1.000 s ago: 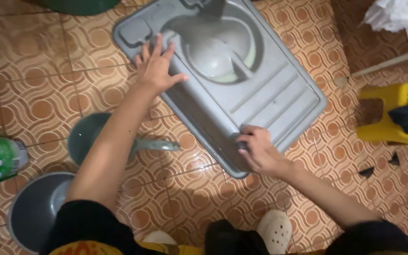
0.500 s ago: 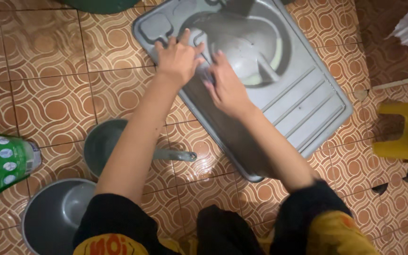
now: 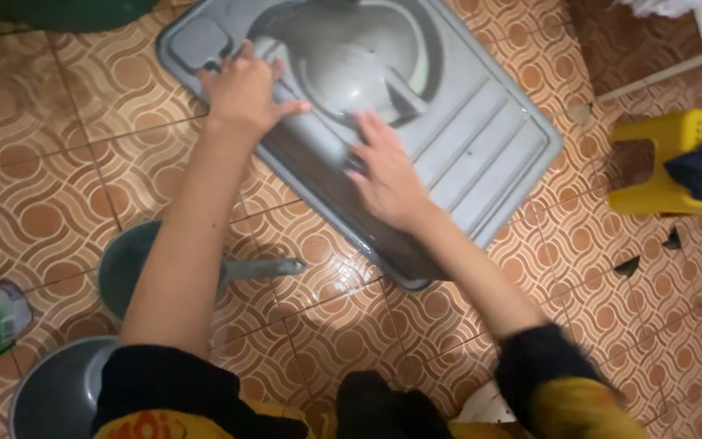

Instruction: The person scrubs a gray plastic container with a steel wool pad, pours detergent from a green pouch into the container, and continues scrubbing the interior and exterior surfaces. The person uses a ladle to pour water and rinses the container during the process.

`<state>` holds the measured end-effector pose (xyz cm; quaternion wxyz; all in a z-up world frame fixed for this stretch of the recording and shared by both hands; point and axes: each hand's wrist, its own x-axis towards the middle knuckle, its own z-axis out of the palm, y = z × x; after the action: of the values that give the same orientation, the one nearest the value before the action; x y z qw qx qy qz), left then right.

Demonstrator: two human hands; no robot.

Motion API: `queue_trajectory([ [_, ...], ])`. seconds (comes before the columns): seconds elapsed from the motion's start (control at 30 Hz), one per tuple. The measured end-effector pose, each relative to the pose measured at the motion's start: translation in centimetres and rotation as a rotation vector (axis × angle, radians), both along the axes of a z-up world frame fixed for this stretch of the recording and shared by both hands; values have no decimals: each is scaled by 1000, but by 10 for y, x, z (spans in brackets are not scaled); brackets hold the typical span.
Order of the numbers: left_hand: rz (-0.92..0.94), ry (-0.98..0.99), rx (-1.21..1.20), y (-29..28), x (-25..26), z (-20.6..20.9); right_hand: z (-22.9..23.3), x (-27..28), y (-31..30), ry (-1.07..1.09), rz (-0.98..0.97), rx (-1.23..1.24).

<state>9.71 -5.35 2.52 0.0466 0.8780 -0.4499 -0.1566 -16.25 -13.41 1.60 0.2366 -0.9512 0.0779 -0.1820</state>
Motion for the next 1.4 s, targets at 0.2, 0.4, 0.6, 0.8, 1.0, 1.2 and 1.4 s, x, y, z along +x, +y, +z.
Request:
queue_trajectory([
  [0.2, 48, -75, 27, -13, -6, 2, -25, 41, 26, -69, -179, -53],
  [0.4, 22, -50, 72, -10, -2, -6, -11, -128, 43, 48, -181, -131],
  [0.6, -307, -494, -90, -10, -31, -9, -42, -209, 12, -258, -114, 74],
  [0.8, -853, 5, -630, 4, -179, -21, -54, -218, 15, -230, -504, 145],
  [1.0, -904, -80, -484, -20, -232, -24, -41, -223, 3, -340, -560, 162],
  [1.2, -918, -134, -418, -17, -242, -35, -50, -220, 0, -318, -614, 108],
  [1.4, -915, -128, -416, -19, -241, -32, -55, -221, 6, -391, -553, 106],
])
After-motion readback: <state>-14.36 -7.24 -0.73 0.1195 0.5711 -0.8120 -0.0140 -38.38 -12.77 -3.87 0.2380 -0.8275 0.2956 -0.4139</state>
